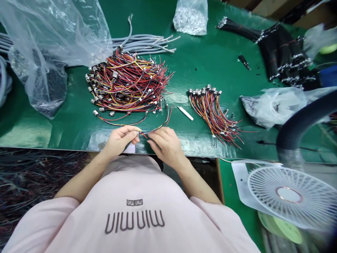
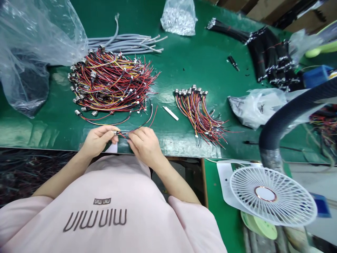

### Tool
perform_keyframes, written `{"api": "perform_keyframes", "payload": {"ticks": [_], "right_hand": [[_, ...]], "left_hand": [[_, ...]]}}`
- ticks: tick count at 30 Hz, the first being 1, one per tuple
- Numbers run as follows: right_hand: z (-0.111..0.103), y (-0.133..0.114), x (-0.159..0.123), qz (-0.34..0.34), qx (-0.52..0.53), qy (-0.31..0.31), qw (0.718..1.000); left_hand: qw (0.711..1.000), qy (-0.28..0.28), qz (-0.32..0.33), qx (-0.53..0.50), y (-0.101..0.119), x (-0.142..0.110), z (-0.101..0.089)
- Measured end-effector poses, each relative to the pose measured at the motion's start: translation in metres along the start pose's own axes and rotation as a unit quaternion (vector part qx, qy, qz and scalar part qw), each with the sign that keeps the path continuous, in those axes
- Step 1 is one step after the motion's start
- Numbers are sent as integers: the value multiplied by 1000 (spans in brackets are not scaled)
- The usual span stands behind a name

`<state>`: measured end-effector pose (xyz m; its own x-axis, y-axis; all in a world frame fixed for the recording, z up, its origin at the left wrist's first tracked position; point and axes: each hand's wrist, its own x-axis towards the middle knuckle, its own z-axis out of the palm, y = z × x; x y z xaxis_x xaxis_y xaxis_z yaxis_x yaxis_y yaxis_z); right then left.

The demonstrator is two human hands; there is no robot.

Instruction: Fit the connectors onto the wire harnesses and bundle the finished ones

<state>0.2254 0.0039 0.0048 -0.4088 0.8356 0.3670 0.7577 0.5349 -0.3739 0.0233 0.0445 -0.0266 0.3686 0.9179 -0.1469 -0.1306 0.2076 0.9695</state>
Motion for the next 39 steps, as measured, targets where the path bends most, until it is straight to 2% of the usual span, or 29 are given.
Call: {"api": "perform_keyframes", "payload": {"ticks": [5, 10, 20, 24, 32, 36, 39], "right_hand": [[-7, -3, 1, 24, 87, 17, 996], [-17, -4, 0, 14, 47, 42, 998], [-2, -6, 6, -30, 2, 48, 998], [-2, -5, 8, -43, -12, 23, 999], [-13, -6, 10, -27, 66, 9, 997], [-8, -5, 10, -19, 54, -3, 998], [-1, -2, 9, -39, 63, 15, 997]], "left_hand": [[1000, 15, 2, 21, 2, -3, 4], [998, -18, 8, 54, 0, -5, 7], [996, -52, 6, 67, -3, -7, 4], [995, -61, 9, 79, -3, -7, 3], [997, -65, -14, 43, 3, -6, 4], [997, -67, -28, 39, 5, -6, 3], [996, -71, -28, 44, 5, -6, 2]]}}
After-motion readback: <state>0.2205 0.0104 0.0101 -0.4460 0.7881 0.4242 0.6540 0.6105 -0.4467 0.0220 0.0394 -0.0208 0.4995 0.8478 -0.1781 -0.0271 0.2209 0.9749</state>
